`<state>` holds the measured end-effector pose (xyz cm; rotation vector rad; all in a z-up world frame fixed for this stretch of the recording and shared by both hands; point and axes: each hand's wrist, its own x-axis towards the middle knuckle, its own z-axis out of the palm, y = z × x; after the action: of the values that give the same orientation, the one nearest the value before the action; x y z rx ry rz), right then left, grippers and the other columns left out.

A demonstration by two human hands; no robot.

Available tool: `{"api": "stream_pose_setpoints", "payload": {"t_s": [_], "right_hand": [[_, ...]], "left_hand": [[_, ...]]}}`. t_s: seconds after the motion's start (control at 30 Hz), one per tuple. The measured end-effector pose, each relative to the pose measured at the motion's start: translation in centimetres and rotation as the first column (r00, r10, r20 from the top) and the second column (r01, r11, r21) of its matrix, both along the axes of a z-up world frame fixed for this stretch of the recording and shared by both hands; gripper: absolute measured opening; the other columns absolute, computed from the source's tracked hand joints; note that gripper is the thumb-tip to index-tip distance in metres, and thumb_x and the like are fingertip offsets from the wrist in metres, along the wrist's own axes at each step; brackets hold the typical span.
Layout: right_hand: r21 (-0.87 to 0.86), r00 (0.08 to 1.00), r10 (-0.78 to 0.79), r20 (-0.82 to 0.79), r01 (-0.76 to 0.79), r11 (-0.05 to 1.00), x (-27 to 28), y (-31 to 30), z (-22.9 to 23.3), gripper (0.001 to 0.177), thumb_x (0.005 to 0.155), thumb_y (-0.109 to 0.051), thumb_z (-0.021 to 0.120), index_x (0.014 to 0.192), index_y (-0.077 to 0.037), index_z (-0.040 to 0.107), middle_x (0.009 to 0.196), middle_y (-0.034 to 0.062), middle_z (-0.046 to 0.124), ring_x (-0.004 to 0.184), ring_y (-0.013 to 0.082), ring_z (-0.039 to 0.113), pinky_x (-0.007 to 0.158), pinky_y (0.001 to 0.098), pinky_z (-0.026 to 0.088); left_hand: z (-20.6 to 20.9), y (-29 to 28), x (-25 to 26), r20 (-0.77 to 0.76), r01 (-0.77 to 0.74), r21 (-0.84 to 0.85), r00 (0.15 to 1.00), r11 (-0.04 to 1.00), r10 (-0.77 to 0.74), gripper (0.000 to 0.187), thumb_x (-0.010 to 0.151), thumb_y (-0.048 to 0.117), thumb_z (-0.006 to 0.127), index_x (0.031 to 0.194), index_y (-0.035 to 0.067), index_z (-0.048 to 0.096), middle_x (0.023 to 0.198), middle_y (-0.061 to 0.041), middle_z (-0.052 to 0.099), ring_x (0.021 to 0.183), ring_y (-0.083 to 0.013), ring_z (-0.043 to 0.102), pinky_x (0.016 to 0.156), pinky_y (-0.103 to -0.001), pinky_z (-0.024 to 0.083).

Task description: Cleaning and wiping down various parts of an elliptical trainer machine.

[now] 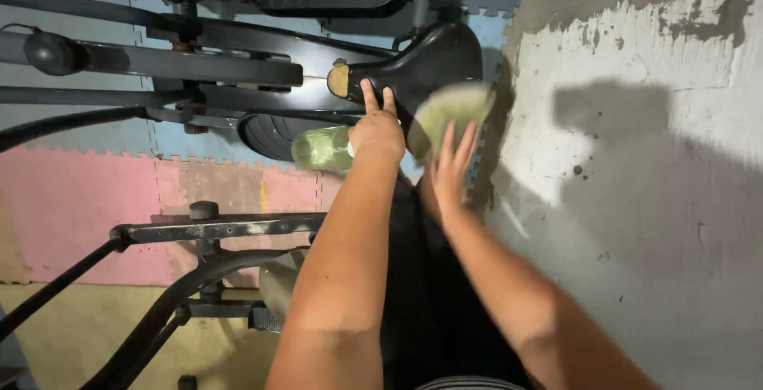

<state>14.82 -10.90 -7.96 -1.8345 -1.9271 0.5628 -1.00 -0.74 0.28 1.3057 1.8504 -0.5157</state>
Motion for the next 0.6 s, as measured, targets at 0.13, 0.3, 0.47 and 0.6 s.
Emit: {"api": "stream_pose_setpoints", "payload": {"t_s": [0.13,0.3,0.47,0.6], "right_hand": [[-0.229,0.921,-0.112,-0.373,0.026,0.973,0.1,-4.1,-3.5,0.073,0.106,-0.024,0.052,0.164,-0.002,0.013,0.169,0.0313,-0.007,0.154,0.0529,0.013,0.122,0.0507,0.024],[-0.206,0.868,-0.322,-0.378,0.26,0.943,2.7,5.2,-5.0,0.069,0.111,-0.028,0.05,0.166,-0.004,0.016,0.168,0.027,0.024,0.153,0.0434,0.031,0.125,0.0488,0.027],[-0.24,0.957,-0.244,-0.156,0.203,0.949,2.9,17.1,-1.6,0.058,0.107,-0.038,0.057,0.154,-0.008,0.043,0.15,0.0216,0.051,0.14,0.0398,0.049,0.117,0.0451,0.038],[-0.18,0.987,-0.148,0.054,0.155,0.971,-0.8,19.0,0.0,0.053,0.104,-0.036,0.058,0.15,-0.012,0.051,0.151,0.0198,0.05,0.138,0.0424,0.044,0.116,0.0504,0.033]], "left_hand": [[0.4,0.2,-0.1,-0.023,-0.013,-0.044,1.0,0.999,0.012,0.08,0.101,0.028,0.056,0.166,0.031,0.01,0.172,-0.008,-0.017,0.125,-0.0273,0.064,0.098,-0.044,0.052],[-0.3,0.0,-0.5,-0.009,0.006,-0.055,1.0,0.998,-0.006,0.078,0.103,0.028,0.054,0.166,0.034,0.009,0.172,-0.006,-0.018,0.126,-0.0283,0.064,0.098,-0.044,0.053],[0.2,-0.2,-1.0,0.035,0.003,-0.045,0.999,0.999,-0.002,0.08,0.102,0.027,0.055,0.165,0.036,0.008,0.171,-0.006,-0.021,0.128,-0.0291,0.062,0.097,-0.044,0.053],[0.3,-0.1,-1.4,0.057,0.036,-0.051,0.998,0.998,-0.033,0.081,0.101,0.027,0.056,0.165,0.036,0.007,0.171,-0.006,-0.021,0.126,-0.0289,0.063,0.099,-0.046,0.051]]}}
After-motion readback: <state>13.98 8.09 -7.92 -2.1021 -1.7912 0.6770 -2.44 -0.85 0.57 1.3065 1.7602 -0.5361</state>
